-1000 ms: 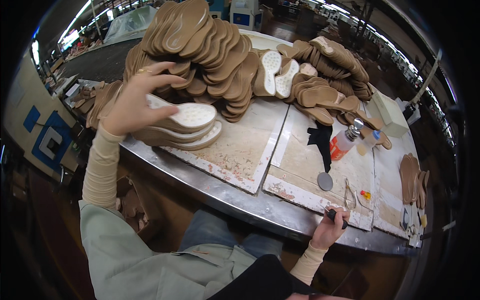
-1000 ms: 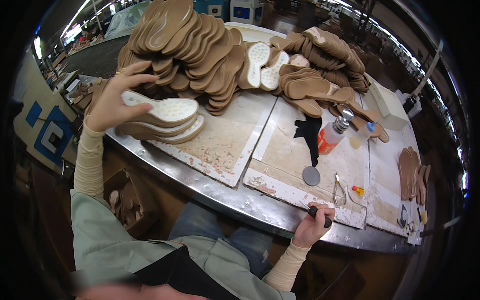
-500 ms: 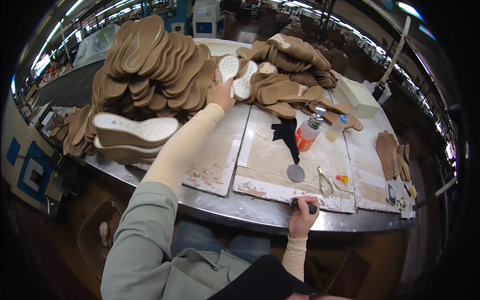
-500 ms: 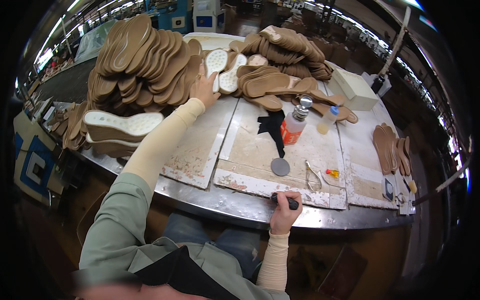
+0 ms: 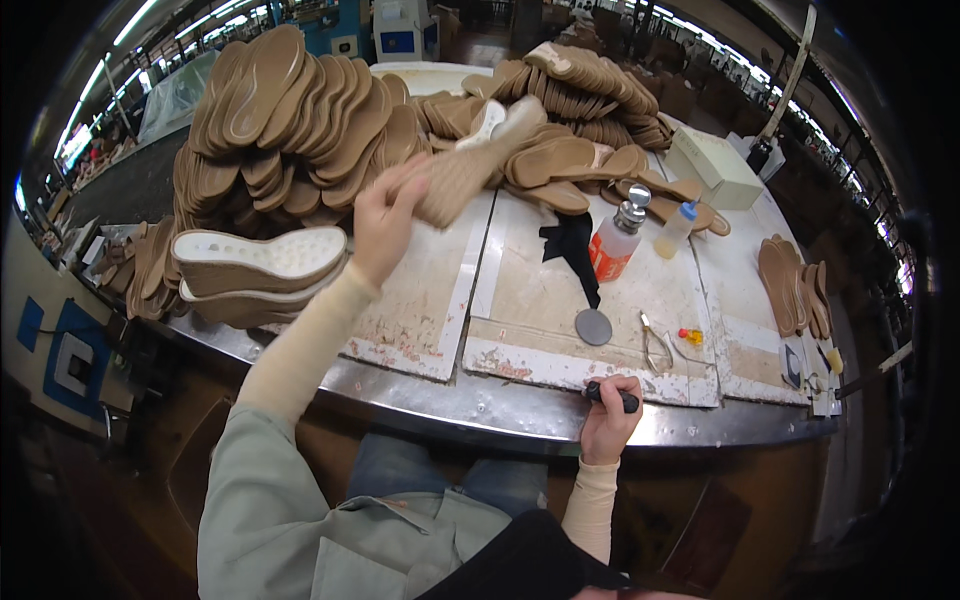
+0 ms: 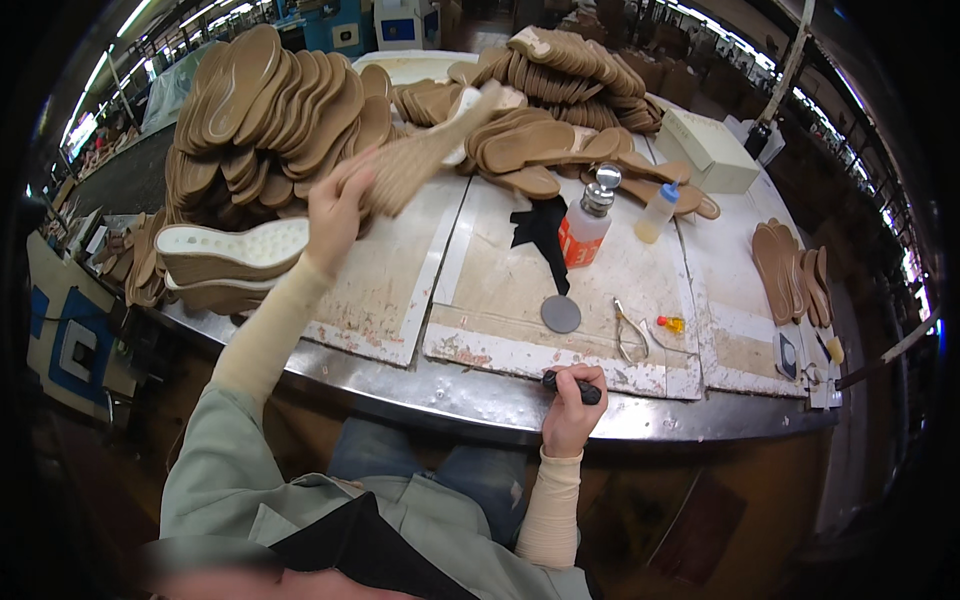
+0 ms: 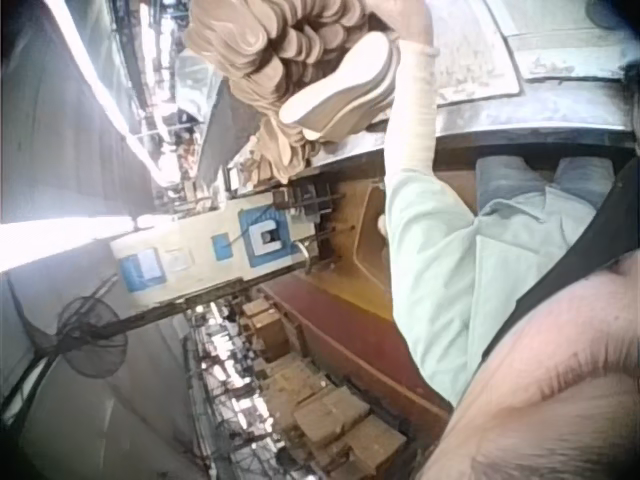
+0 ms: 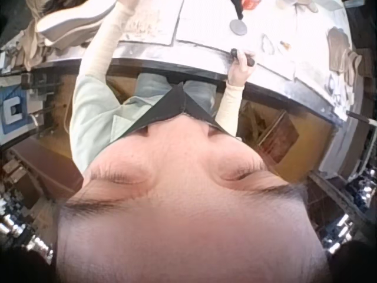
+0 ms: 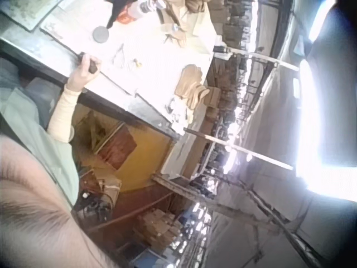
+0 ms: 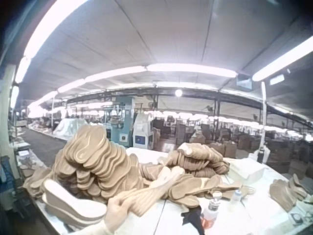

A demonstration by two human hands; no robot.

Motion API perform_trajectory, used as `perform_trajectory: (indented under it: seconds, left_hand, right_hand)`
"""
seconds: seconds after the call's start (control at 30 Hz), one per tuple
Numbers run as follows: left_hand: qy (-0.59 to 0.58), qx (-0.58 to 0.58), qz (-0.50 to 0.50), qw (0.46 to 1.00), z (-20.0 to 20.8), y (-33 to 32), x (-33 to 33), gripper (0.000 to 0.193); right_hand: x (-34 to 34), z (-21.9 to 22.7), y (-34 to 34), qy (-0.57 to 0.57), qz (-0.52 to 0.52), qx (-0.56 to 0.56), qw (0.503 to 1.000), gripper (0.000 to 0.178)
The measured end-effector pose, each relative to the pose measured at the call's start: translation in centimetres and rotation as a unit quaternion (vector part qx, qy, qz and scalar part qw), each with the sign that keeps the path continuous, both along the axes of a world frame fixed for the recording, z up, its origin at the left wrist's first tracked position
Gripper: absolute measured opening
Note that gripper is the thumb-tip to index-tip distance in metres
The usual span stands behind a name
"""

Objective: The person uses a small knife to trim and smooth the woven sole of a sandal. They repeatedly scrape the sole surface, rotate the sandal to access different edges, and place the sandal back on the table among other similar items.

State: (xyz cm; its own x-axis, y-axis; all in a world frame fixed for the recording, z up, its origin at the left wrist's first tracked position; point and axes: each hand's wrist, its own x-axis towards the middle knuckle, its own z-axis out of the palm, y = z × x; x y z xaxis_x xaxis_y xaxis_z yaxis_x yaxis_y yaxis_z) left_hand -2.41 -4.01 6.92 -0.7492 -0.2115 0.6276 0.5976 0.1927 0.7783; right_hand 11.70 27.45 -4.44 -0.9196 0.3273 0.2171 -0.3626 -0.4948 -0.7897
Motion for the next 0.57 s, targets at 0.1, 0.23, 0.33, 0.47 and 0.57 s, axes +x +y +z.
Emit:
perform_trajectory:
  seconds: [0.1, 0.23, 0.33, 0.47, 0.57]
  left_hand:
    - [-0.117, 0.116, -0.098, 0.981, -3.1, 0.1, 7.5, 0.035]
    - [-0.134, -0.076, -0.095, 0.983, -7.9, 0.8, 13.8, 0.034]
    - [-0.097, -0.232, -0.008, 0.968, -9.3, 0.5, 14.7, 0.035]
    - [-0.156, -0.174, -0.015, 0.972, -9.6, 0.0, 15.1, 0.045]
    - [-0.165, -0.163, -0.043, 0.972, -9.1, -0.4, 15.3, 0.049]
  right_hand:
    - [0.1, 0.0, -0.6, -0.004, 0.004, -0.009, 1.000, 0.014]
    - [0.2, -0.4, -0.4, 0.000, 0.016, -0.002, 1.000, 0.011]
    - [0.2, -0.1, -0.4, 0.003, 0.003, 0.021, 1.000, 0.010]
    - [0.7, 0.2, 0.2, -0.010, 0.024, 0.013, 1.000, 0.017]
    - [0.3, -0.3, 0.1, -0.028, -0.007, 0.053, 0.998, 0.025]
